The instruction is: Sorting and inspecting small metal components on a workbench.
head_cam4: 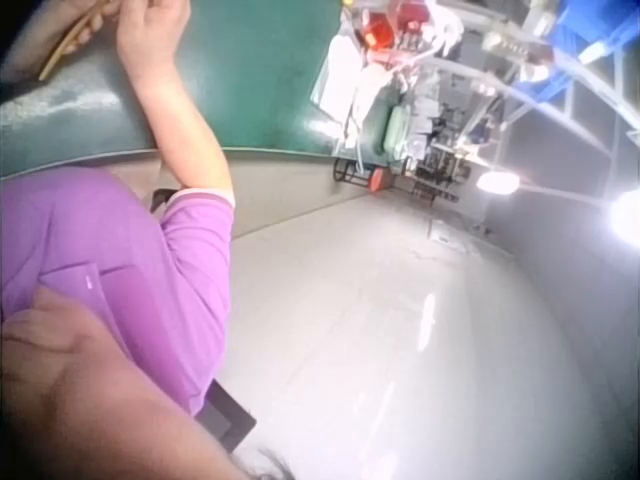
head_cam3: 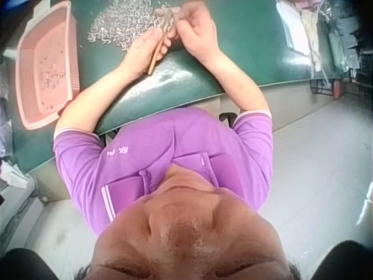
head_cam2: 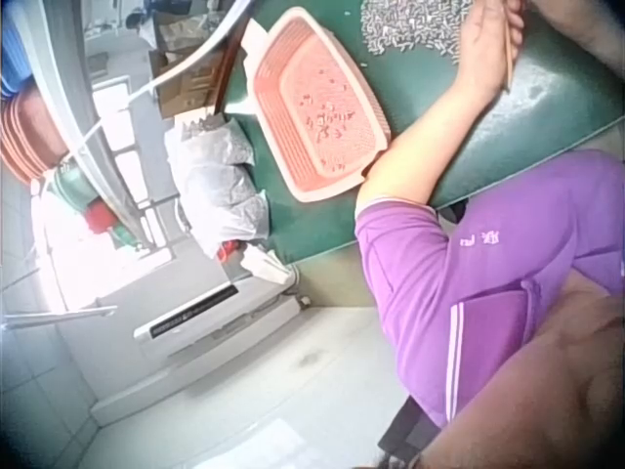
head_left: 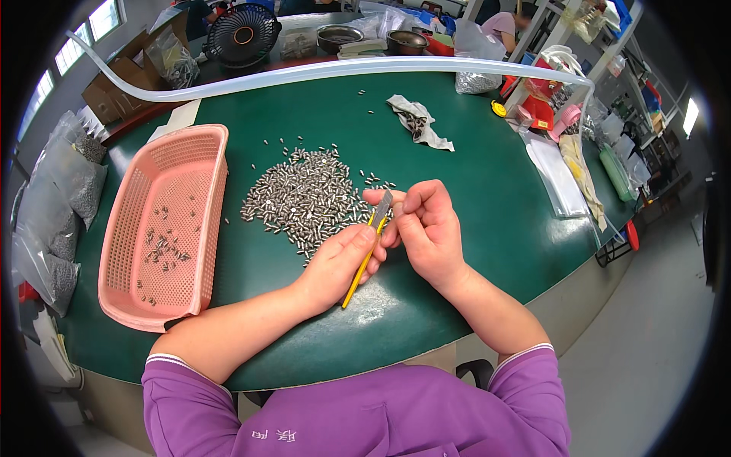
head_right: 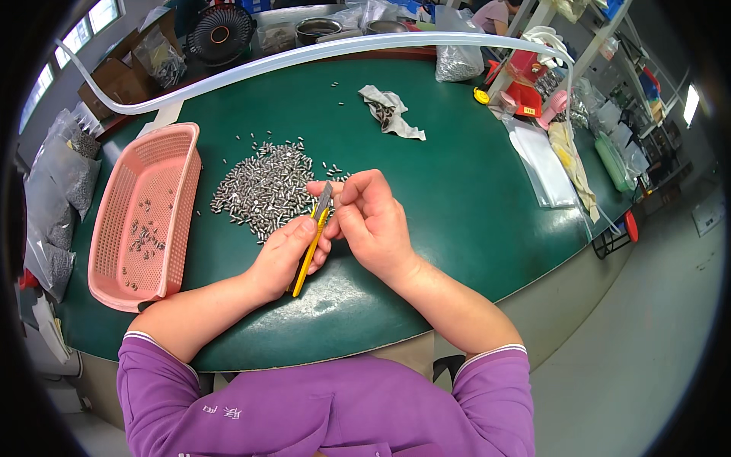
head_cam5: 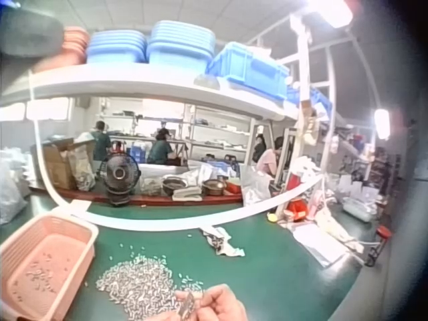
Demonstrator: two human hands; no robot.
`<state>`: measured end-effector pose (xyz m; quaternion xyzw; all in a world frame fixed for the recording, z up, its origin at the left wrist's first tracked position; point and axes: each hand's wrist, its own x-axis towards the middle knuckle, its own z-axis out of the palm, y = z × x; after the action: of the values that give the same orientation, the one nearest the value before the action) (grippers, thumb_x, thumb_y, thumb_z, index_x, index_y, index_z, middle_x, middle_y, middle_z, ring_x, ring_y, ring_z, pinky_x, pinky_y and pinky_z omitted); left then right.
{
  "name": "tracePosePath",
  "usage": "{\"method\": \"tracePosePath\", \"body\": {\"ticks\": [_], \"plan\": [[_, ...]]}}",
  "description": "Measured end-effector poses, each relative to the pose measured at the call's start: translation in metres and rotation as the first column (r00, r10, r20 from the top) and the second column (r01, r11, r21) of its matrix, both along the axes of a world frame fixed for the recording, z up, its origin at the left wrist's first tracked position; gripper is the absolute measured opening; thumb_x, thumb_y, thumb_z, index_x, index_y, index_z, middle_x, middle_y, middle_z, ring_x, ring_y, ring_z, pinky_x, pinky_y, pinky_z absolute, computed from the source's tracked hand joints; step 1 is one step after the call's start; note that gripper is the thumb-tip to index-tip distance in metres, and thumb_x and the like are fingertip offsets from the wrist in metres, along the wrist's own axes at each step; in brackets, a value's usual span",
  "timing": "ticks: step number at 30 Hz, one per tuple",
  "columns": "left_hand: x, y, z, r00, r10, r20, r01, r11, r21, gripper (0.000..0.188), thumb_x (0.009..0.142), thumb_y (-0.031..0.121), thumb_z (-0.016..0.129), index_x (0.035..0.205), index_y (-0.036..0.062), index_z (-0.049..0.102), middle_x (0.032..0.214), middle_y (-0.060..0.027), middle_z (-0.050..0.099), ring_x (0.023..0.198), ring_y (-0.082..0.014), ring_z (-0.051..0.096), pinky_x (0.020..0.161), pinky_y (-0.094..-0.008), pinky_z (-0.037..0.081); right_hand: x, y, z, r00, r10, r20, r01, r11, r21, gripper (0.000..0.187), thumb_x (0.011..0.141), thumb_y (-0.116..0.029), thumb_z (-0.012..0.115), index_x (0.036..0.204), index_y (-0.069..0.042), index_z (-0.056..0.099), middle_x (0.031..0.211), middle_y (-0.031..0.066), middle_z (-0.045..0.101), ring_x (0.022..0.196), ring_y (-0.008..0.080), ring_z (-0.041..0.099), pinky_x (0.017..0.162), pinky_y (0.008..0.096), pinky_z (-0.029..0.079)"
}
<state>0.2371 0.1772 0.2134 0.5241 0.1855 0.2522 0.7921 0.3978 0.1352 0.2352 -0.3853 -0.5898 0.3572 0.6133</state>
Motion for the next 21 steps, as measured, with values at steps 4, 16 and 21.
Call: {"method": "tracePosePath", "body": {"ticks": [4, 16, 21], "plan": [[-0.0007, 0.0036, -0.0038, 1.000, 0.004, -0.014, -0.004, 1.000, -0.015, 0.035, 0.097, 0.038, 0.037, 0.087, 0.0071, 0.050, 0.071, 0.0001, 0.049, 0.061, -0.0065, 0.044, 0.055, -0.0198, 0.038, -0.0037, 0.0005, -0.0005, 0.999, -0.050, -0.005, 0.050, 0.999, 0.005, 0.007, 0.092, 0.002, 0.039, 0.093, -0.003, 0.034, 0.109, 0.0248, 0.059, 0.068, 0.0077, 0.061, 0.059, 0.0228, 0.053], [0.0004, 0.0003, -0.0020, 0.999, -0.010, -0.046, 0.011, 1.000, 0.017, 0.034, 0.097, 0.038, 0.038, 0.089, 0.0068, 0.051, 0.073, 0.0000, 0.050, 0.059, -0.0059, 0.044, 0.052, -0.0190, 0.038, -0.0016, -0.0021, 0.0038, 0.992, -0.082, 0.094, 0.086, 0.996, -0.033, 0.008, 0.093, 0.000, 0.038, 0.094, -0.005, 0.032, 0.115, 0.0276, 0.054, 0.061, 0.0056, 0.056, 0.058, 0.0205, 0.050], [0.0020, 0.0022, -0.0028, 0.999, -0.024, -0.045, 0.023, 1.000, -0.018, 0.036, 0.097, 0.039, 0.038, 0.088, 0.0068, 0.051, 0.072, 0.0001, 0.050, 0.058, -0.0055, 0.043, 0.050, -0.0189, 0.037, -0.0008, -0.0027, 0.0028, 0.992, -0.071, 0.103, 0.074, 0.997, -0.031, 0.007, 0.094, -0.001, 0.038, 0.094, -0.005, 0.033, 0.115, 0.0274, 0.055, 0.062, 0.0048, 0.055, 0.058, 0.0198, 0.050]]}}
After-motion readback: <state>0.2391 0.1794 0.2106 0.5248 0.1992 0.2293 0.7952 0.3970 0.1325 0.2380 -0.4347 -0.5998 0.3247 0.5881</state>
